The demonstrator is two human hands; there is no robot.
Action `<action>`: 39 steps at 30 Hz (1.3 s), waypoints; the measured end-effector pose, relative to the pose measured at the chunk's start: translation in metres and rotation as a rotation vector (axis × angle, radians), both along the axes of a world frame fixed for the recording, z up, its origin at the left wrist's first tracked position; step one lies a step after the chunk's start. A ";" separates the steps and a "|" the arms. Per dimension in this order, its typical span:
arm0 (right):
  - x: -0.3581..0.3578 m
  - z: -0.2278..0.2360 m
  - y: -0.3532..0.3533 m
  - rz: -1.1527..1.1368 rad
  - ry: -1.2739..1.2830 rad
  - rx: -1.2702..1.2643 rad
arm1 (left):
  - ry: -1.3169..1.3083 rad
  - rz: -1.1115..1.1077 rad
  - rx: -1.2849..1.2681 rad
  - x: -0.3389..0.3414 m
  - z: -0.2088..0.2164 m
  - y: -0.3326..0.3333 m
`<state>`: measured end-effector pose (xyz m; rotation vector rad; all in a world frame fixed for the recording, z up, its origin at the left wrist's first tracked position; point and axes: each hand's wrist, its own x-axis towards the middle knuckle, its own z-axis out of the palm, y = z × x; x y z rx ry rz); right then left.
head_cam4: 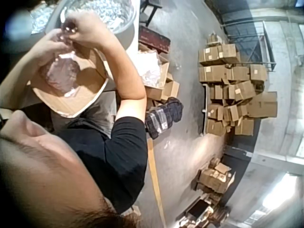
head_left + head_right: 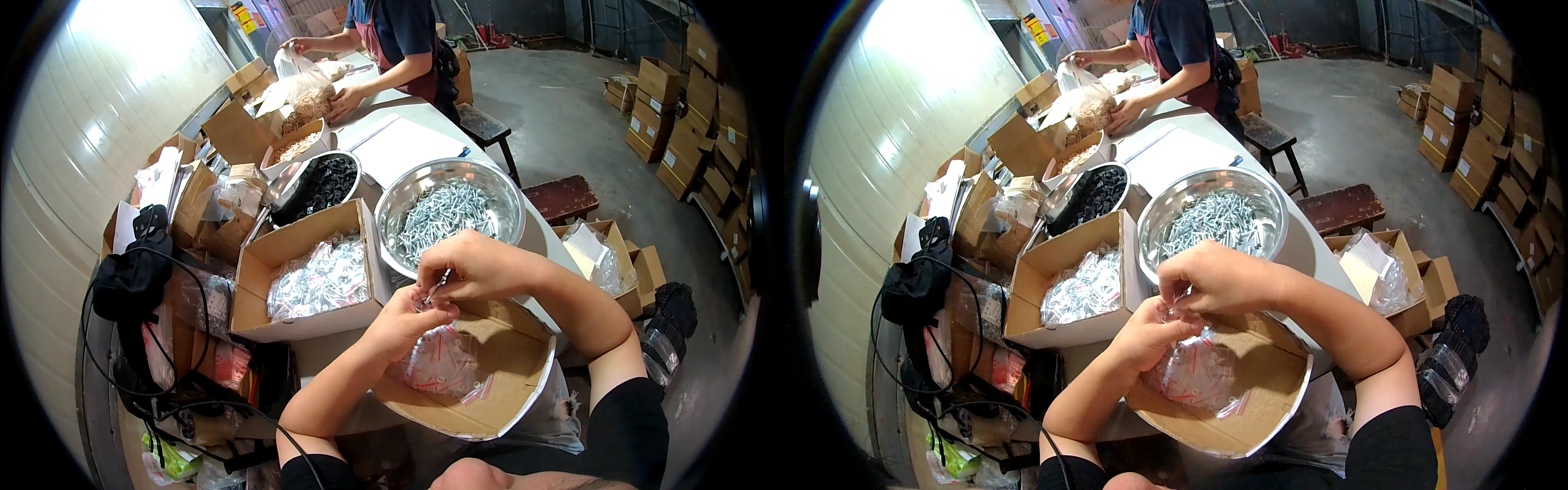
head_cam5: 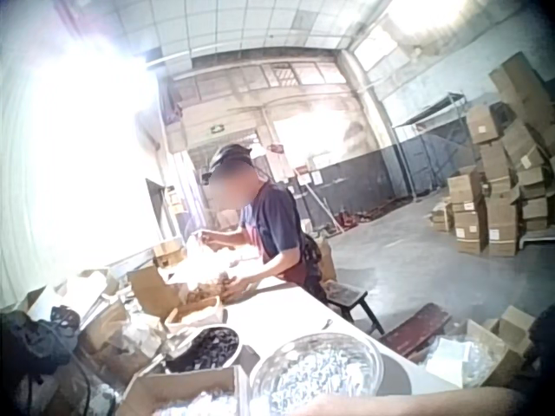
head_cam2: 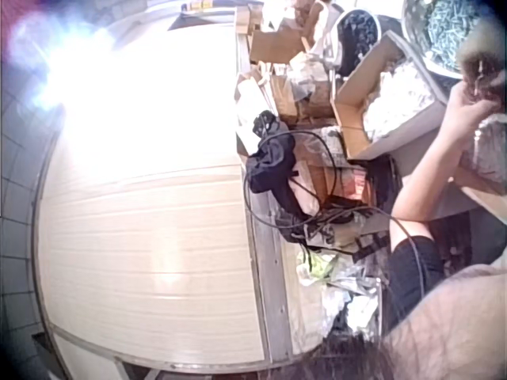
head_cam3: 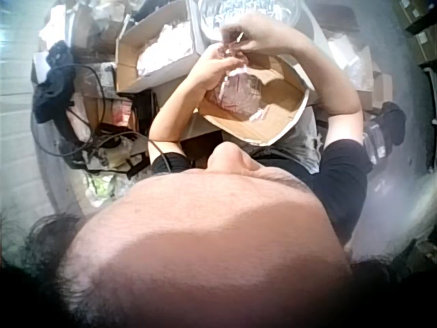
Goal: The person picks small metal screws from a large stainless steel bowl and places them one by one into small clear plastic bags. The filled bags are then placed into a cardboard box. The task is performed by hand in a repetitive manner.
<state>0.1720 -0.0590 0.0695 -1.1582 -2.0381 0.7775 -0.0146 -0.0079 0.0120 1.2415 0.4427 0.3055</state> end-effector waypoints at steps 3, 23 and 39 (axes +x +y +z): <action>0.004 -0.006 0.003 0.076 -0.011 0.096 | 0.065 -0.028 -0.004 -0.002 0.002 0.002; -0.002 -0.014 0.008 0.200 0.426 0.053 | -0.052 0.043 0.068 -0.001 0.001 -0.002; 0.006 -0.013 0.010 0.137 0.011 0.171 | -0.293 0.026 0.084 0.002 -0.007 0.000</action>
